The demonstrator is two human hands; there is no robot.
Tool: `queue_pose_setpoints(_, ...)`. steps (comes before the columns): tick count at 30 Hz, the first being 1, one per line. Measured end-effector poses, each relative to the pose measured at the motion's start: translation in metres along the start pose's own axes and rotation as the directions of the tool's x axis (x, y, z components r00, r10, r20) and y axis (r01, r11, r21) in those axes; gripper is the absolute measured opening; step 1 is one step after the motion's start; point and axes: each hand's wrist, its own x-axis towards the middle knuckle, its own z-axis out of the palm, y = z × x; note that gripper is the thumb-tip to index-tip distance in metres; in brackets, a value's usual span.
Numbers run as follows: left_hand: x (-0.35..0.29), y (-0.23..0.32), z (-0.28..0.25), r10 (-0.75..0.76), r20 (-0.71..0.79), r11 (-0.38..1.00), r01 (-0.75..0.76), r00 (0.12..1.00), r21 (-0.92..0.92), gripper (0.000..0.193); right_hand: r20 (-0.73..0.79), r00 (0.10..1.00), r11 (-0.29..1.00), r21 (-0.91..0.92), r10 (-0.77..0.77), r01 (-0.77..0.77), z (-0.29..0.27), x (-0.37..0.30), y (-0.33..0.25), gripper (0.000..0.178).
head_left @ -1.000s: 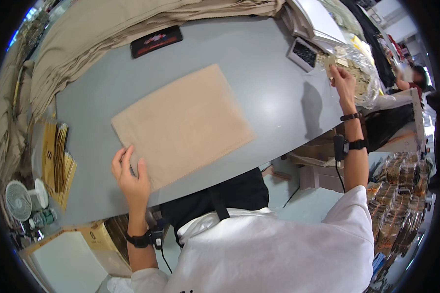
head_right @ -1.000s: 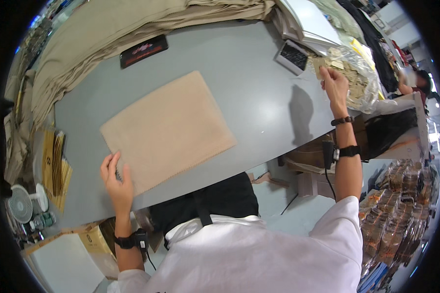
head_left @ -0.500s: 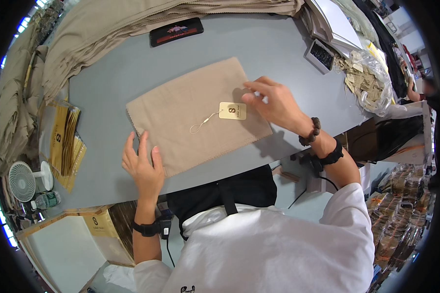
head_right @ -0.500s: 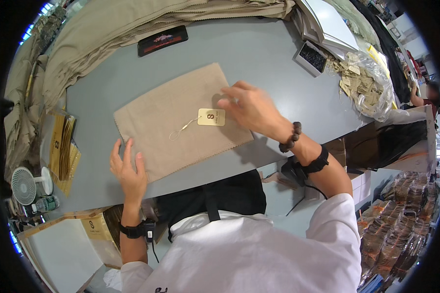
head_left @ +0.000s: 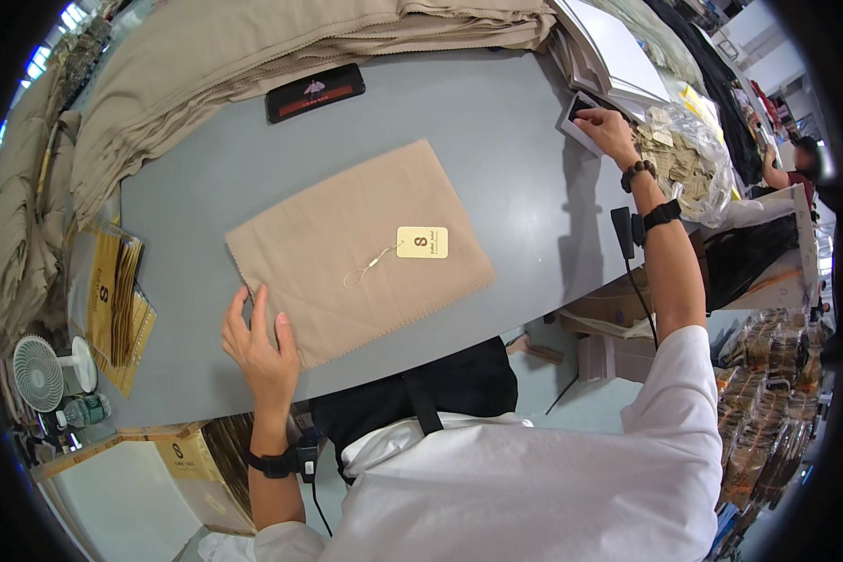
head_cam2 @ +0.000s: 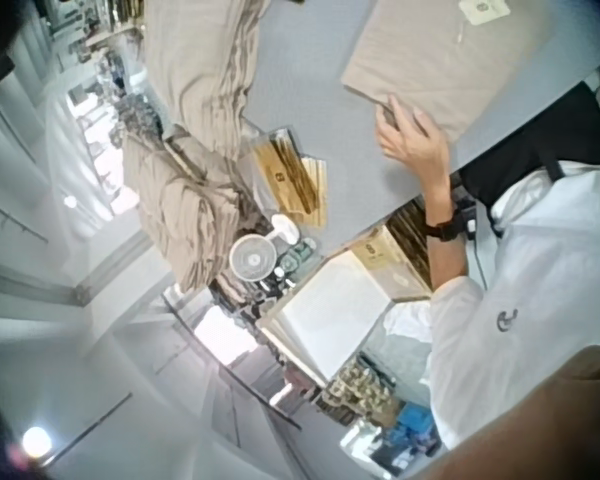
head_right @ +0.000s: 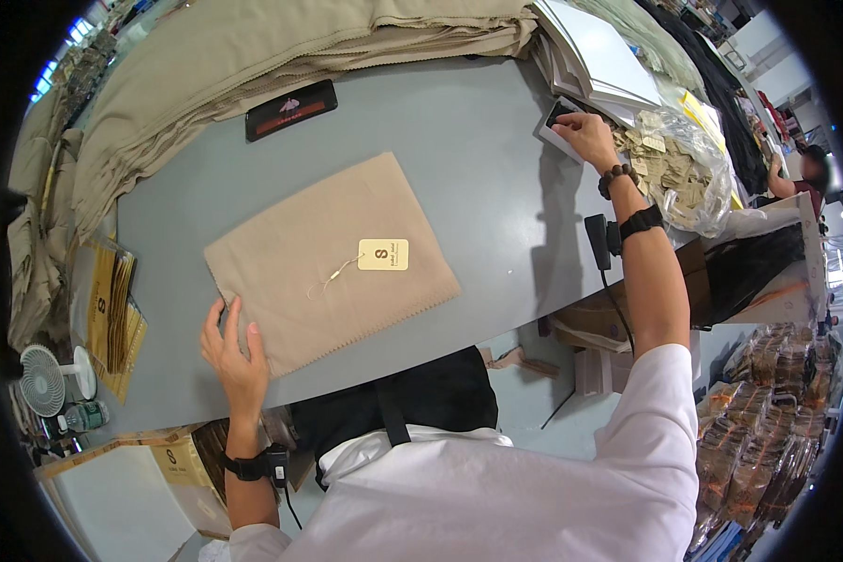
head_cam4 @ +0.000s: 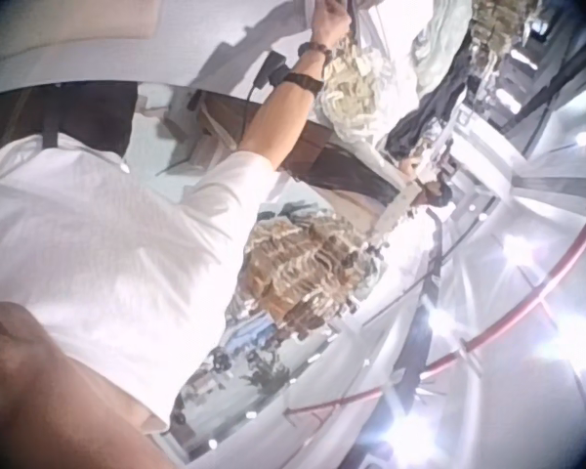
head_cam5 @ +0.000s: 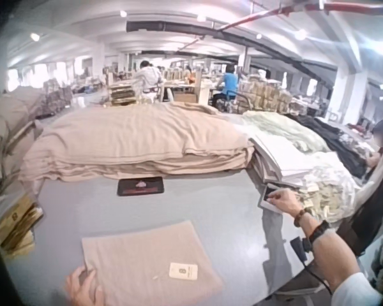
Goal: The person folds beige trousers on a table, inserts a cardboard stiffener, attaches a tag, and places the folded trousers into a gold poly mailer. The person repeats this process for multiple trousers, sealing each package after insertion.
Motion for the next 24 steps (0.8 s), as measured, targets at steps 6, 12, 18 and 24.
queue_pose_setpoints(6,-0.001,-0.002,0.002,-0.012,0.0,1.0,0.012,1.0,-0.012,0.046,-0.004,0.997,0.995,-0.068,0.078,-0.078,0.006,0.003,-0.003,0.03)
queue_pose_setpoints(12,-0.001,-0.002,0.001,-0.014,0.0,0.999,0.014,1.0,-0.035,0.045,-0.154,0.978,0.99,-0.006,0.14,-0.143,0.006,-0.007,0.0,0.028)
queue_pose_setpoints(18,-0.001,-0.004,0.002,-0.011,-0.035,0.999,0.009,0.999,-0.05,0.043,-0.207,0.944,0.961,0.163,0.257,-0.226,-0.005,-0.019,-0.024,0.03)
queue_pose_setpoints(24,-0.003,0.008,-0.017,-0.102,-0.209,0.961,0.042,0.973,-0.273,0.021,0.023,0.999,0.741,0.67,0.042,-0.047,-0.001,-0.096,-0.14,0.021)
